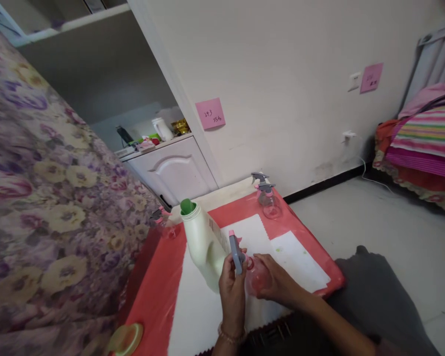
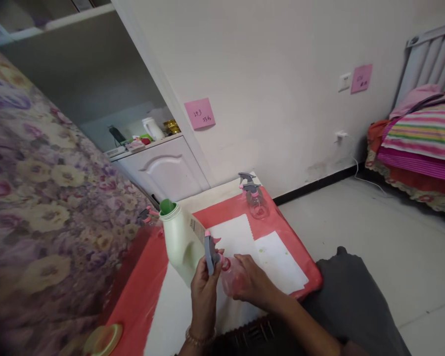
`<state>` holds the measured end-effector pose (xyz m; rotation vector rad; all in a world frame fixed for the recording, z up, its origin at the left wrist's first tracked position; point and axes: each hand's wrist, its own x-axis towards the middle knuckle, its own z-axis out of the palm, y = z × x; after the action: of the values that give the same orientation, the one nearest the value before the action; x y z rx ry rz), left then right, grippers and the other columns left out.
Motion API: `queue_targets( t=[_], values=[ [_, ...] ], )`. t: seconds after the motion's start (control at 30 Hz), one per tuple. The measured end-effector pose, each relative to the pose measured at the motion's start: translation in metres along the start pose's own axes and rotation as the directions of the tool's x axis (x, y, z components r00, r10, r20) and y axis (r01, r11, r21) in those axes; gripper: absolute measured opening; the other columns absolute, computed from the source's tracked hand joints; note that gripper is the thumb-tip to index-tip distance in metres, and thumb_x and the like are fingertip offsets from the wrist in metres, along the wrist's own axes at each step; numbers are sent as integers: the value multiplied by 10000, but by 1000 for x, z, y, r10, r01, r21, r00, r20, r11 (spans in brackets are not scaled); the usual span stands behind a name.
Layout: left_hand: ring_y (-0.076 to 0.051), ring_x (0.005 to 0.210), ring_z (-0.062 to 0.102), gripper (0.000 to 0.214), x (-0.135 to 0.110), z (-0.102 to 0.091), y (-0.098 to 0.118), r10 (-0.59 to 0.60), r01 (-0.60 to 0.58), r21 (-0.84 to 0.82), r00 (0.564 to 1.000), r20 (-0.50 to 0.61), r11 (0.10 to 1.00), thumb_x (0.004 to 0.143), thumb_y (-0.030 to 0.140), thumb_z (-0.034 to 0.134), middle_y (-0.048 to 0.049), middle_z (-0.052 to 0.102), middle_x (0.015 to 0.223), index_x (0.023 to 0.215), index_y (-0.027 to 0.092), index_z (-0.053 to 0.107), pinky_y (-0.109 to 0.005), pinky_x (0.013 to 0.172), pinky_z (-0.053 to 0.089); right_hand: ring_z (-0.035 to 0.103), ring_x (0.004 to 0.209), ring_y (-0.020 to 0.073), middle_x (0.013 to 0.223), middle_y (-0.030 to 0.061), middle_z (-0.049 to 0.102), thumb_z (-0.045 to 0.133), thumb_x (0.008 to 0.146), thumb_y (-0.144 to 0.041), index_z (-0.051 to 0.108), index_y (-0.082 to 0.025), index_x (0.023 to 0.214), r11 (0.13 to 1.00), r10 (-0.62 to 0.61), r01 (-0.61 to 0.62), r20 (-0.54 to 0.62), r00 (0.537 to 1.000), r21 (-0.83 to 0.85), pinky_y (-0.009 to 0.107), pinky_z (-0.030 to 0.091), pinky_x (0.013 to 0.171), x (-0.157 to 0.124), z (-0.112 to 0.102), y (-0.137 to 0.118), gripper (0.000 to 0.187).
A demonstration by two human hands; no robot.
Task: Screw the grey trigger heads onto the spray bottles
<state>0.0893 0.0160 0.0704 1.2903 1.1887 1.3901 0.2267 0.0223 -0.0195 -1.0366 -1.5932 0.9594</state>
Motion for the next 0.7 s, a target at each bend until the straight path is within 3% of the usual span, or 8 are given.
queue_targets(
  t=[0.2,0.37,0.5,0.63,0.7],
  values=[
    [-235,1065,632,338,4,-1,-11,0,-2,28,998,55,1000,764,368,719,-83,702,1120,1044,188,653,-383,970,480,511,1202,314,1281,112,538,753,562,-94,456,-241,1307,1000,15,-15,13,1000,-14,496,411,1049,1,-1,-5,816],
    [-211,1028,640,296,8,-7,-7,27,-33,98,998,63,995,800,349,686,-65,695,1106,1048,198,631,-349,935,499,525,1194,302,1287,114,539,766,552,-104,436,-227,1321,999,35,-35,-3,999,8,470,426,1042,1,-2,-4,846],
    [-206,1068,623,272,10,-15,-2,127,-148,203,985,113,968,844,302,623,-59,675,1163,1102,217,613,-337,941,492,526,1205,312,1300,116,540,780,540,-134,446,-213,1327,999,34,-34,-19,999,-8,467,423,1049,0,-1,-1,858],
    [-217,1086,616,268,10,-19,-8,247,-324,368,939,241,872,857,241,574,-63,680,1143,1119,217,620,-365,985,463,521,1214,310,1318,110,533,780,554,-148,444,-235,1333,1000,20,-20,-23,1000,9,487,415,1054,0,1,3,853],
    [-220,1074,621,271,9,-19,-14,265,-355,413,929,259,839,860,234,555,-69,682,1137,1123,215,622,-370,975,469,518,1216,307,1307,108,540,773,570,-148,446,-241,1328,1000,4,-4,-22,1000,15,490,407,1061,0,2,6,832]
  ],
)
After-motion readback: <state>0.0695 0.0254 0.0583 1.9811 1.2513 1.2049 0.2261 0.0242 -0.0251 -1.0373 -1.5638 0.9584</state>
